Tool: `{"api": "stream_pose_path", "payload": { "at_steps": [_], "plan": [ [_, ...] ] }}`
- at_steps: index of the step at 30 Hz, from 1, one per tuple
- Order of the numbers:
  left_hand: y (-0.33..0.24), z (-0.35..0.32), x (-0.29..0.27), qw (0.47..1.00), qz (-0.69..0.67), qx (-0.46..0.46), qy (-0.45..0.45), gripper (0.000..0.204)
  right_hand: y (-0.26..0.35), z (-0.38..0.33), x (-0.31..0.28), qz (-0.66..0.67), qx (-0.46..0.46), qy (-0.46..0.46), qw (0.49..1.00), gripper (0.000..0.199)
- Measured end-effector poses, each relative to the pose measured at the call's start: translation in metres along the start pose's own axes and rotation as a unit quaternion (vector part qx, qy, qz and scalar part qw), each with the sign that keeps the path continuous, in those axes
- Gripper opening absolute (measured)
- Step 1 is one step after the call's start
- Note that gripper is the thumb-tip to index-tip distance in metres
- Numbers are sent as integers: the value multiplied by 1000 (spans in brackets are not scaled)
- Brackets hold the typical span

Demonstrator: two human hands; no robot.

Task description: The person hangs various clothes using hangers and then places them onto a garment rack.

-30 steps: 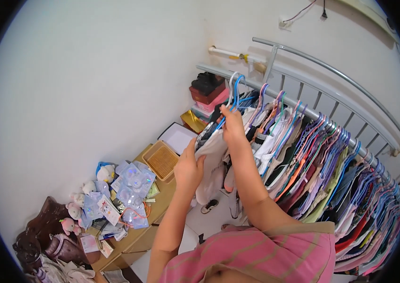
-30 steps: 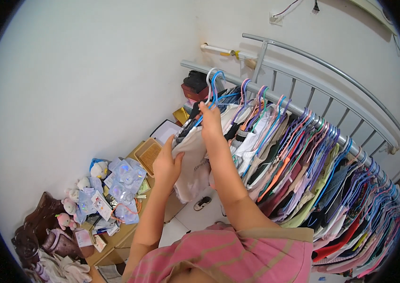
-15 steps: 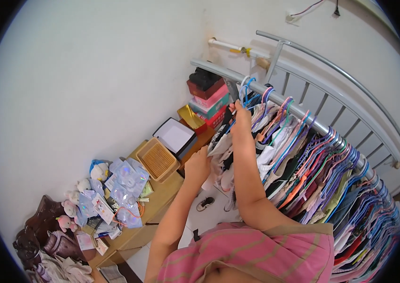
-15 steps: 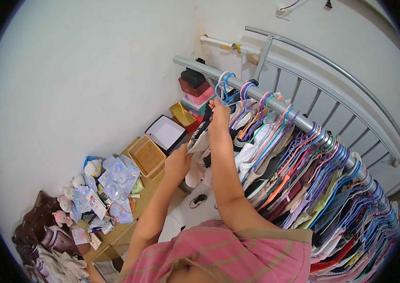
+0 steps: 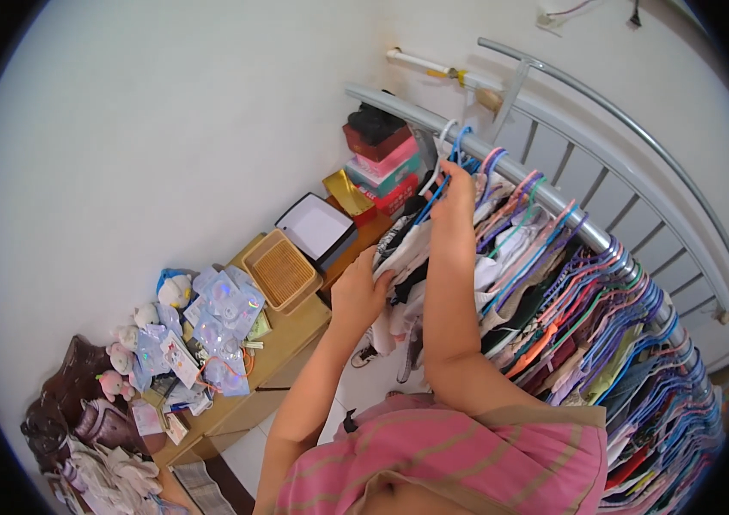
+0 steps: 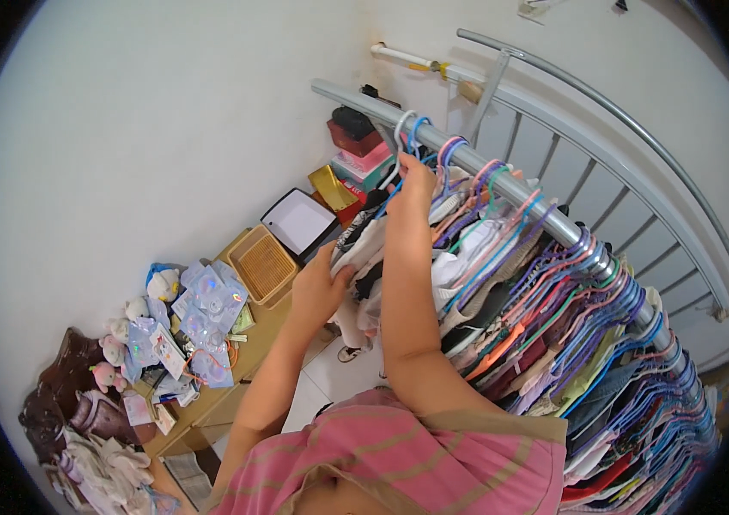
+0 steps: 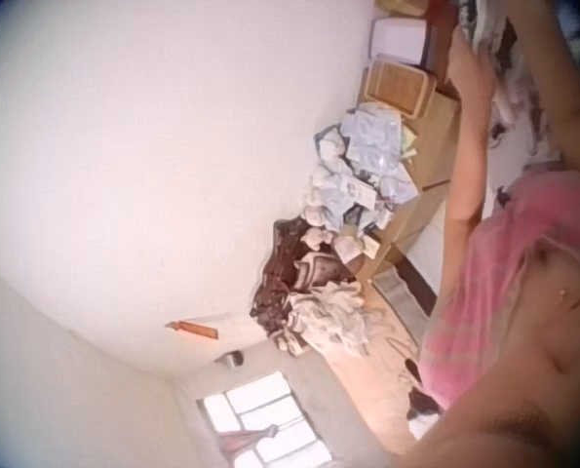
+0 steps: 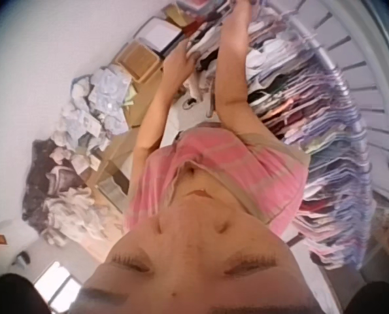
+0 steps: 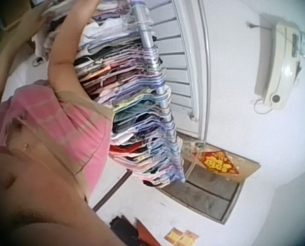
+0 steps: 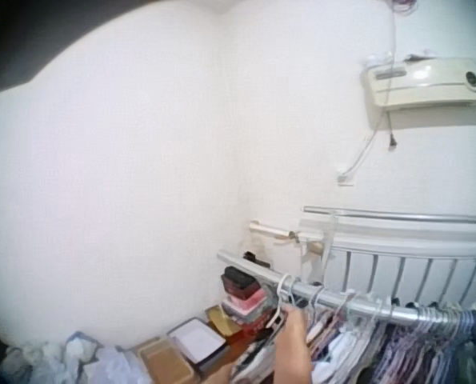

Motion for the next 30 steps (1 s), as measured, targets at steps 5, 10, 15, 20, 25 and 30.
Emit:
{"api": "stream_pose_path", "payload": {
  "at_steps": [5, 10, 15, 20, 25, 30],
  "plan": [
    [27, -18, 6, 999, -34, 1, -26, 49, 10, -58, 18, -209, -270, -38, 939, 76],
    [59, -41, 38, 992, -111, -55, 41, 55, -2, -166, 94, -636, -446, -25, 629, 63],
    [89, -93, 39, 988, -107, -99, 51, 60, -34, -145, 82, -743, -414, -5, 525, 36],
    [117, -168, 4, 976, -74, -203, 20, 56, -34, -216, 120, -611, -479, 113, 620, 28],
    [129, -298, -48, 955, -51, -274, -99, 51, -139, -348, 161, -491, -364, 487, 624, 20],
    [117, -487, -66, 889, -69, -395, -219, 47, -212, -501, 132, -403, -219, 678, 574, 17]
  ]
}}
Point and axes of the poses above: each hand's wrist, its own z-axis towards the middle knuckle, its own x-axis out of the palm, y = z × x, the point moved 10 cm from there along z, towards the middle knuckle, and after that the axes turned 13 degrees about y, right-handed, at the moved point
